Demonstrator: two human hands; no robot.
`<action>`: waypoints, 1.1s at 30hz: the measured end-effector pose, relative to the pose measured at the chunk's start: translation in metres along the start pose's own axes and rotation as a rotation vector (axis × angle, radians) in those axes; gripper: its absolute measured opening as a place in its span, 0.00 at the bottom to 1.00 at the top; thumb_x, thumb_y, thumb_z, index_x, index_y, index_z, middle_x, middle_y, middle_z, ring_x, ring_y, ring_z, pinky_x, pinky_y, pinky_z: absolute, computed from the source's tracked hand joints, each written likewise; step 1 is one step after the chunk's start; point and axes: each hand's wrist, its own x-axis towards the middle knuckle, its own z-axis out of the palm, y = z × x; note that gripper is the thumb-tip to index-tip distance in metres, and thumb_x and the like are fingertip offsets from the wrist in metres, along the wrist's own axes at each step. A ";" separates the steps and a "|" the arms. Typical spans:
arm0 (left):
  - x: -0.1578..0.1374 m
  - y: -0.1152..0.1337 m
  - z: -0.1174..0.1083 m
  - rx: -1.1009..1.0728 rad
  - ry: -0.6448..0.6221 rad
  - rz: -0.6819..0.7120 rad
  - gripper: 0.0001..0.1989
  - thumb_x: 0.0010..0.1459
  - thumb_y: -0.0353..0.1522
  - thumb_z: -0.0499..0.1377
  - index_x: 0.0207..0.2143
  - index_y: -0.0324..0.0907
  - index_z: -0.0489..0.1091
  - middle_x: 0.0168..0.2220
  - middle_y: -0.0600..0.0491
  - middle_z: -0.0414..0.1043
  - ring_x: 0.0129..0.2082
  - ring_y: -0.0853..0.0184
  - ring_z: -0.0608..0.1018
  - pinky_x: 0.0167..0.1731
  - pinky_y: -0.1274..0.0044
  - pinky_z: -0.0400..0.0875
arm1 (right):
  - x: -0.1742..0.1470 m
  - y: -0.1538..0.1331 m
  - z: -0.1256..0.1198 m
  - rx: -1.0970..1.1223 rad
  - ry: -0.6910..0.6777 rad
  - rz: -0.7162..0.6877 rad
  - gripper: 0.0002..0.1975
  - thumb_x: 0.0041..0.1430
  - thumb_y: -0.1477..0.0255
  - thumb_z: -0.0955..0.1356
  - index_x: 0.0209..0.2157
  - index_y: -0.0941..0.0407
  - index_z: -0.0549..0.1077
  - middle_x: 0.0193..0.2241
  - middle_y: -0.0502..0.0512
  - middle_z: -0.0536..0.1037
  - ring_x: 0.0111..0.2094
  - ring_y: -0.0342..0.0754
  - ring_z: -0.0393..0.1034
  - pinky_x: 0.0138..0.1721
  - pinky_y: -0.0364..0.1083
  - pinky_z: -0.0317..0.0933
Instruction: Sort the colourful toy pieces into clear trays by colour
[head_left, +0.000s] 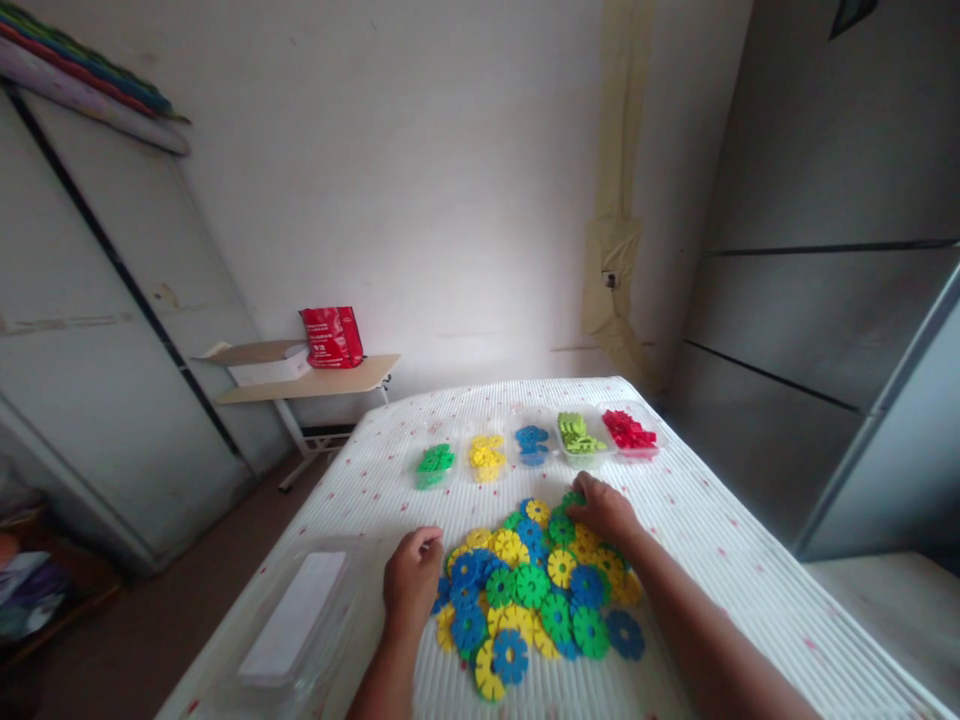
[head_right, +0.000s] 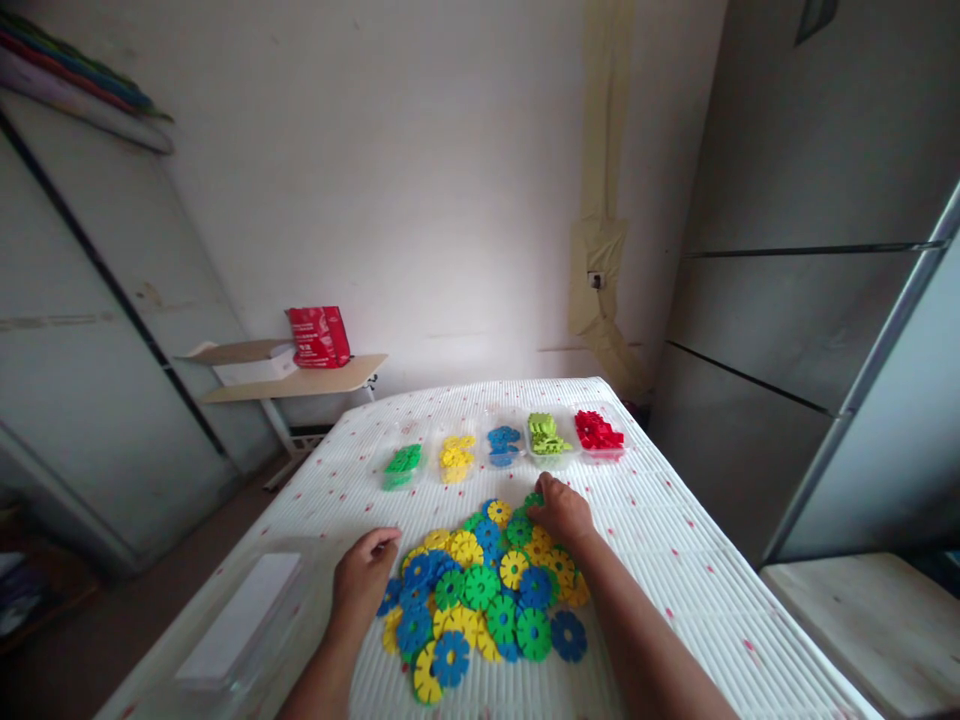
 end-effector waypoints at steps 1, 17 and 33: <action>-0.001 0.001 0.000 0.005 0.003 0.007 0.12 0.48 0.33 0.52 0.30 0.43 0.74 0.33 0.52 0.78 0.33 0.65 0.77 0.37 0.75 0.68 | -0.001 0.000 0.000 0.007 0.001 -0.005 0.13 0.48 0.71 0.66 0.38 0.55 0.67 0.35 0.55 0.76 0.35 0.48 0.69 0.31 0.42 0.51; -0.004 0.006 -0.001 0.030 -0.025 -0.010 0.11 0.50 0.32 0.52 0.32 0.43 0.73 0.35 0.52 0.77 0.36 0.64 0.77 0.38 0.76 0.68 | -0.005 0.001 -0.001 0.081 -0.050 -0.170 0.16 0.46 0.73 0.66 0.40 0.54 0.71 0.39 0.55 0.75 0.39 0.48 0.69 0.37 0.42 0.57; -0.005 0.010 -0.003 0.029 0.005 0.023 0.10 0.49 0.32 0.52 0.30 0.44 0.74 0.33 0.53 0.78 0.35 0.65 0.77 0.38 0.76 0.69 | -0.011 -0.012 -0.002 -0.055 -0.105 -0.214 0.20 0.49 0.74 0.63 0.45 0.53 0.71 0.42 0.59 0.73 0.42 0.52 0.68 0.40 0.47 0.57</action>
